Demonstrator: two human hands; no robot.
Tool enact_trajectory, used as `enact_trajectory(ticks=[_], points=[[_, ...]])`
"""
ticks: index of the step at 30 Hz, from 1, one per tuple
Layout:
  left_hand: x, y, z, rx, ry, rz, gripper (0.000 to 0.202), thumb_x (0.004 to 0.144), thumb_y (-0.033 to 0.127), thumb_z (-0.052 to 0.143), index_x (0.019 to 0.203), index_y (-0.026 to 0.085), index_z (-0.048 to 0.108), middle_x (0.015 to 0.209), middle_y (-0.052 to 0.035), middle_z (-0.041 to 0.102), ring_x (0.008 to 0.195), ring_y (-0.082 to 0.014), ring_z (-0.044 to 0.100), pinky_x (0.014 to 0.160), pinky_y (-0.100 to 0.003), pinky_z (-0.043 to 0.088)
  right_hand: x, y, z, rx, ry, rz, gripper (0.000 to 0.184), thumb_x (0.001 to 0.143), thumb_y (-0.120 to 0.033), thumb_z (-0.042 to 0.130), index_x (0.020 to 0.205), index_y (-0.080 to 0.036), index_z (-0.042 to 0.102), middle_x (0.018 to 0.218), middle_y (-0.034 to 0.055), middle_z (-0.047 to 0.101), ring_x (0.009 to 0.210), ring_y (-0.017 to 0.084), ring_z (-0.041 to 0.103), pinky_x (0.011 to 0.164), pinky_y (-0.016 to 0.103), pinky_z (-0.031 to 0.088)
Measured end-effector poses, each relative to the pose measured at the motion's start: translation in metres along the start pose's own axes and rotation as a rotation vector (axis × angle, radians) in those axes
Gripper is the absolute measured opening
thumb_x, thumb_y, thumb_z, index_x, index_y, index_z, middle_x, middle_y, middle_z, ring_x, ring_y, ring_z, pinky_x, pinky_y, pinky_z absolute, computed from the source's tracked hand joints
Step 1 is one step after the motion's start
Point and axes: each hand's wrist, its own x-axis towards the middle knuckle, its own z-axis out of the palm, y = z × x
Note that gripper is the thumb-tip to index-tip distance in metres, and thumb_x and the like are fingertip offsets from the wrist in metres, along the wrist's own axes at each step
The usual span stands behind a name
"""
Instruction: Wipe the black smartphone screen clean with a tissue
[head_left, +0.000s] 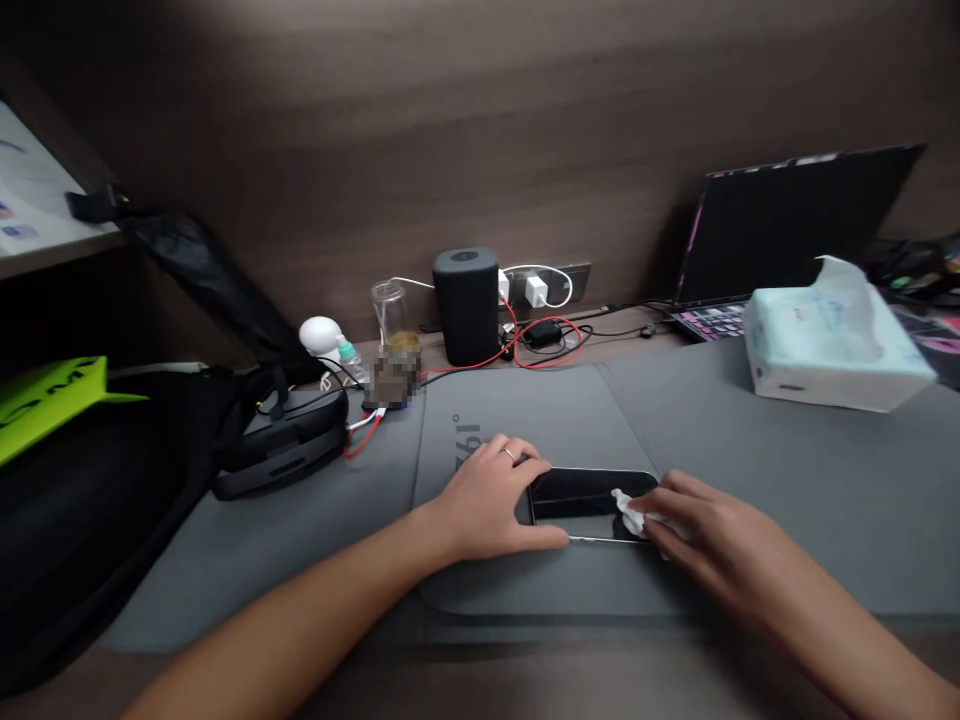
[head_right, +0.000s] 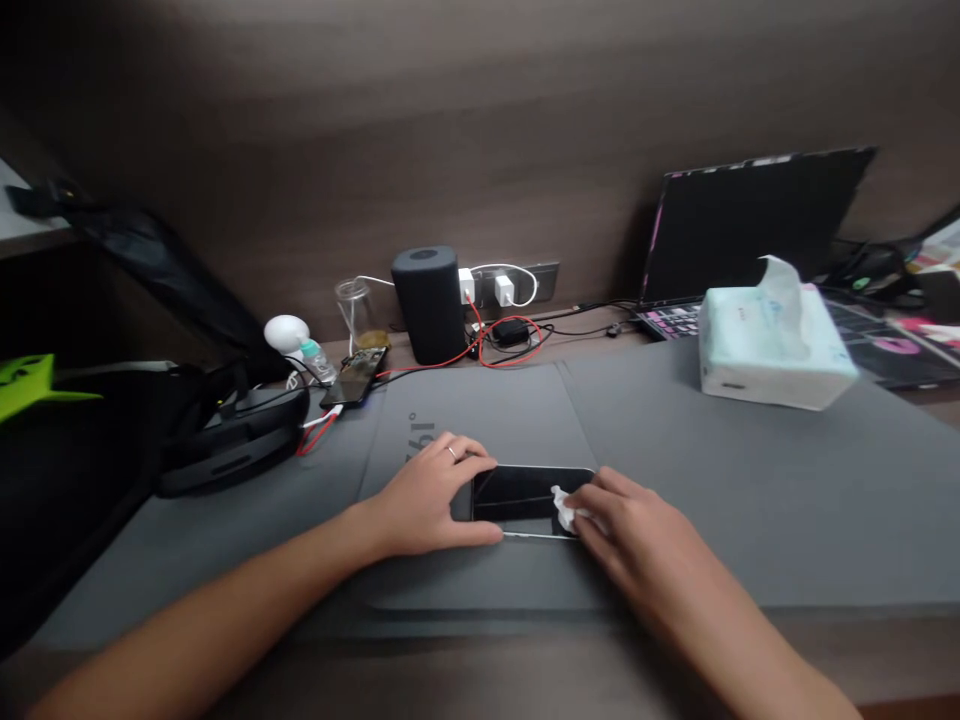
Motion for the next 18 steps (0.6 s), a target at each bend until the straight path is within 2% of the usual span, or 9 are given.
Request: enact_trajectory(ticks=[4, 8, 11, 15, 18], points=[[0.0, 0.001, 0.0, -0.009, 0.006, -0.022, 0.059, 0.078, 0.059, 0.07, 0.123, 0.022, 0.061, 0.122, -0.0079, 0.06, 0.11, -0.0274, 0.053, 0.099, -0.046, 0.047, 0.0, 0.006, -0.003, -0.079, 0.047, 0.001, 0.028, 0.095, -0.03, 0.044, 0.087, -0.021, 0.069, 0.075, 0.0068, 0.064, 0.058, 0.017, 0.064, 0.053, 0.029, 0.049], [0.0, 0.001, -0.001, 0.001, -0.012, -0.016, 0.063, 0.076, 0.062, 0.071, 0.124, 0.022, 0.061, 0.124, -0.008, 0.06, 0.112, -0.0273, 0.052, 0.1, -0.045, 0.046, 0.016, -0.017, 0.019, -0.167, 0.138, -0.038, 0.03, 0.097, -0.025, 0.04, 0.087, -0.019, 0.068, 0.076, 0.0065, 0.061, 0.059, 0.017, 0.06, 0.055, 0.029, 0.046], [-0.001, 0.0, -0.002, 0.025, -0.032, -0.006, 0.068, 0.077, 0.063, 0.07, 0.129, 0.02, 0.058, 0.127, -0.0092, 0.059, 0.113, -0.0276, 0.051, 0.102, -0.044, 0.045, 0.022, -0.03, 0.031, -0.171, 0.137, -0.08, 0.029, 0.097, -0.022, 0.039, 0.09, -0.017, 0.066, 0.079, 0.0068, 0.058, 0.062, 0.017, 0.058, 0.057, 0.029, 0.046], [-0.003, 0.001, -0.002, 0.009, -0.018, 0.009, 0.061, 0.079, 0.061, 0.07, 0.125, 0.02, 0.06, 0.124, -0.0088, 0.06, 0.113, -0.0275, 0.052, 0.101, -0.044, 0.046, 0.01, -0.018, 0.019, -0.15, 0.096, -0.017, 0.029, 0.1, -0.028, 0.038, 0.093, -0.018, 0.065, 0.082, 0.0059, 0.058, 0.066, 0.016, 0.059, 0.061, 0.029, 0.046], [-0.005, -0.001, -0.001, -0.009, -0.007, 0.001, 0.055, 0.082, 0.057, 0.068, 0.123, 0.022, 0.061, 0.124, -0.009, 0.06, 0.112, -0.0279, 0.053, 0.099, -0.046, 0.047, -0.006, -0.007, 0.006, -0.204, 0.142, 0.097, 0.029, 0.099, -0.029, 0.04, 0.086, -0.019, 0.063, 0.079, 0.0048, 0.056, 0.063, 0.016, 0.057, 0.059, 0.029, 0.044]])
